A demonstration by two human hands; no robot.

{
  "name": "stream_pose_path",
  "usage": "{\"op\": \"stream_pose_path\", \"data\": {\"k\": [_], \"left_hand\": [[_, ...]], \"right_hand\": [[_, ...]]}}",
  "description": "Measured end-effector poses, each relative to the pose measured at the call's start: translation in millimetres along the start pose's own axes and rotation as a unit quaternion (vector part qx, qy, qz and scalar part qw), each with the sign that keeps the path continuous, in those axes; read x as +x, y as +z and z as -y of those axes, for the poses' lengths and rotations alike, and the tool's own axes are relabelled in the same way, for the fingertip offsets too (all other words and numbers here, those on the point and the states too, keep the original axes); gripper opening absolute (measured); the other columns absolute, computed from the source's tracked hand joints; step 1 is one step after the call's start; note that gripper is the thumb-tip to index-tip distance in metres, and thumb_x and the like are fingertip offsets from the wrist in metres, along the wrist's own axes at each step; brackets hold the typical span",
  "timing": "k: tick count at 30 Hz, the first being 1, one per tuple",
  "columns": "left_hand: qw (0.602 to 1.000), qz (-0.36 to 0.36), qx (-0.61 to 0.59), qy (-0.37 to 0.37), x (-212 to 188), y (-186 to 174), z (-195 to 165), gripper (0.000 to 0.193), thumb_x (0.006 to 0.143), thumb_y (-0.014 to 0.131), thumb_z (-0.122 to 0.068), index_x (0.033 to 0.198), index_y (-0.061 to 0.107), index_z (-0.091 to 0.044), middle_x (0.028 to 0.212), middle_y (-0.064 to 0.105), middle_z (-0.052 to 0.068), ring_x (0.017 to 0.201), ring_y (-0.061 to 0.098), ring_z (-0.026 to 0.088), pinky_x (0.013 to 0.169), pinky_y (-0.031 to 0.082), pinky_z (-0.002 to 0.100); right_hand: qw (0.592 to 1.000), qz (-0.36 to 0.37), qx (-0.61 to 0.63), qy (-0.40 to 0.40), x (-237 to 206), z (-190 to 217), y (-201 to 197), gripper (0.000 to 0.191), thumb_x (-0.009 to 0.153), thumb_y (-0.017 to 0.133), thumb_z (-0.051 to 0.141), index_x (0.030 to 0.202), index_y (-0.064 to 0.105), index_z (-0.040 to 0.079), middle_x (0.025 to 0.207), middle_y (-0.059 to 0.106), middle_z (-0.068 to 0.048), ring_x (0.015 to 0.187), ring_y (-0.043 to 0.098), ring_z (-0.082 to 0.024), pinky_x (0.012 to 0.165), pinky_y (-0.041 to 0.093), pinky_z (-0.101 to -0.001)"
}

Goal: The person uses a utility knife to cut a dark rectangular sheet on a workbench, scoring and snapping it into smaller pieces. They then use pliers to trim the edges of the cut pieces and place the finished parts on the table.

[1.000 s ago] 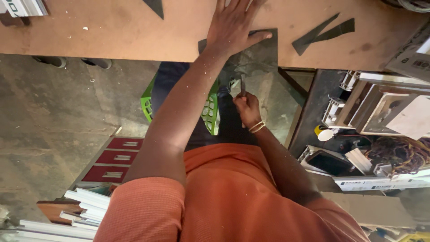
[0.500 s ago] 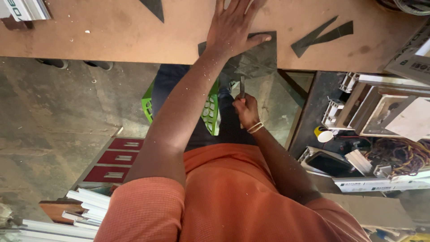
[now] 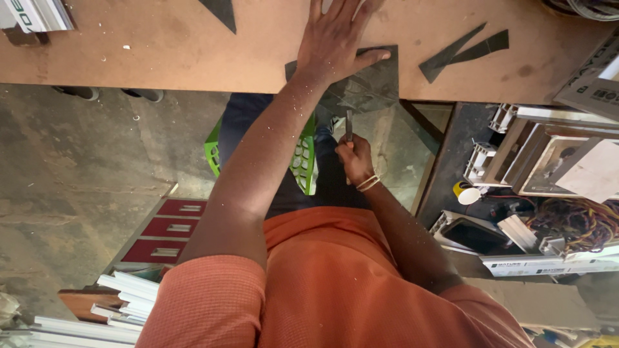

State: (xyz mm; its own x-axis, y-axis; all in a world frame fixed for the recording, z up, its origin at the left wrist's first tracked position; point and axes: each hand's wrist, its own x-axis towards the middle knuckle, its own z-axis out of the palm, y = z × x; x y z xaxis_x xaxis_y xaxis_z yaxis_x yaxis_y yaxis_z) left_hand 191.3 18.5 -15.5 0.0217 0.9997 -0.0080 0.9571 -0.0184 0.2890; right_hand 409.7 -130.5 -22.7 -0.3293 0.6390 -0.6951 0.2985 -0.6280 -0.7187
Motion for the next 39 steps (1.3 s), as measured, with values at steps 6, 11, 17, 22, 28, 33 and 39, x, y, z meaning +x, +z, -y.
{"op": "stream_pose_path", "data": {"k": [6,11,17,22,28,33,39], "left_hand": [[0.999,0.011,-0.035,0.011,-6,-9,-2,0.09,0.105,0.057,-0.079,0.165,0.027,-0.02,0.16,0.04,0.011,0.151,0.033,0.028,0.124,0.016,0.061],[0.994,-0.087,-0.012,0.072,-18,-24,-10,0.083,0.105,0.064,-0.064,0.165,0.028,-0.02,0.166,0.035,0.013,0.154,0.03,0.03,0.125,0.014,0.06],[0.992,-0.006,-0.081,0.094,7,-21,-27,0.07,0.115,0.059,-0.054,0.169,0.029,-0.021,0.166,0.037,0.011,0.154,0.032,0.028,0.126,0.016,0.056],[0.984,-0.126,-0.048,0.118,24,-16,-37,0.073,0.112,0.053,-0.063,0.165,0.029,-0.019,0.162,0.04,0.013,0.151,0.036,0.03,0.125,0.015,0.054],[0.993,-0.04,-0.055,0.094,26,-12,-38,0.071,0.111,0.053,-0.061,0.164,0.031,-0.019,0.163,0.038,0.013,0.152,0.034,0.03,0.125,0.014,0.056],[0.994,-0.046,-0.036,0.092,27,-9,-38,0.072,0.114,0.053,-0.061,0.167,0.028,-0.019,0.164,0.037,0.013,0.151,0.034,0.03,0.126,0.015,0.057],[0.995,-0.045,-0.003,0.086,28,-10,-40,0.073,0.115,0.051,-0.061,0.168,0.022,-0.02,0.165,0.035,0.011,0.151,0.033,0.031,0.126,0.014,0.058]], "right_hand": [[1.0,-0.005,-0.009,0.024,0,-11,-4,0.011,0.087,0.061,0.009,0.08,0.058,0.001,0.063,0.052,0.001,0.054,0.046,-0.01,0.049,0.035,-0.0288],[0.995,0.009,-0.087,-0.046,-13,-25,-19,0.013,0.087,0.065,0.013,0.084,0.062,0.001,0.067,0.054,0.0,0.062,0.048,-0.011,0.055,0.041,-0.03],[0.99,0.01,-0.14,-0.006,-15,-20,-29,0.014,0.083,0.065,0.016,0.082,0.064,0.002,0.064,0.056,-0.001,0.06,0.05,-0.012,0.056,0.042,-0.0305],[0.988,0.024,-0.149,-0.037,-15,-8,-34,0.018,0.086,0.066,0.016,0.081,0.06,0.0,0.067,0.053,-0.004,0.065,0.048,-0.015,0.06,0.043,-0.0331],[0.984,0.031,-0.171,-0.039,-12,-9,-36,0.017,0.083,0.065,0.018,0.082,0.064,0.001,0.065,0.058,-0.006,0.062,0.053,-0.016,0.06,0.045,-0.0338],[0.979,0.025,-0.186,-0.079,-10,-11,-34,0.018,0.081,0.066,0.018,0.084,0.063,0.0,0.067,0.059,-0.008,0.062,0.055,-0.018,0.06,0.047,-0.0346],[0.953,0.083,-0.235,-0.172,-15,-12,-38,0.026,0.083,0.07,0.021,0.08,0.055,0.0,0.068,0.054,-0.014,0.061,0.051,-0.027,0.061,0.046,-0.0382]]}}
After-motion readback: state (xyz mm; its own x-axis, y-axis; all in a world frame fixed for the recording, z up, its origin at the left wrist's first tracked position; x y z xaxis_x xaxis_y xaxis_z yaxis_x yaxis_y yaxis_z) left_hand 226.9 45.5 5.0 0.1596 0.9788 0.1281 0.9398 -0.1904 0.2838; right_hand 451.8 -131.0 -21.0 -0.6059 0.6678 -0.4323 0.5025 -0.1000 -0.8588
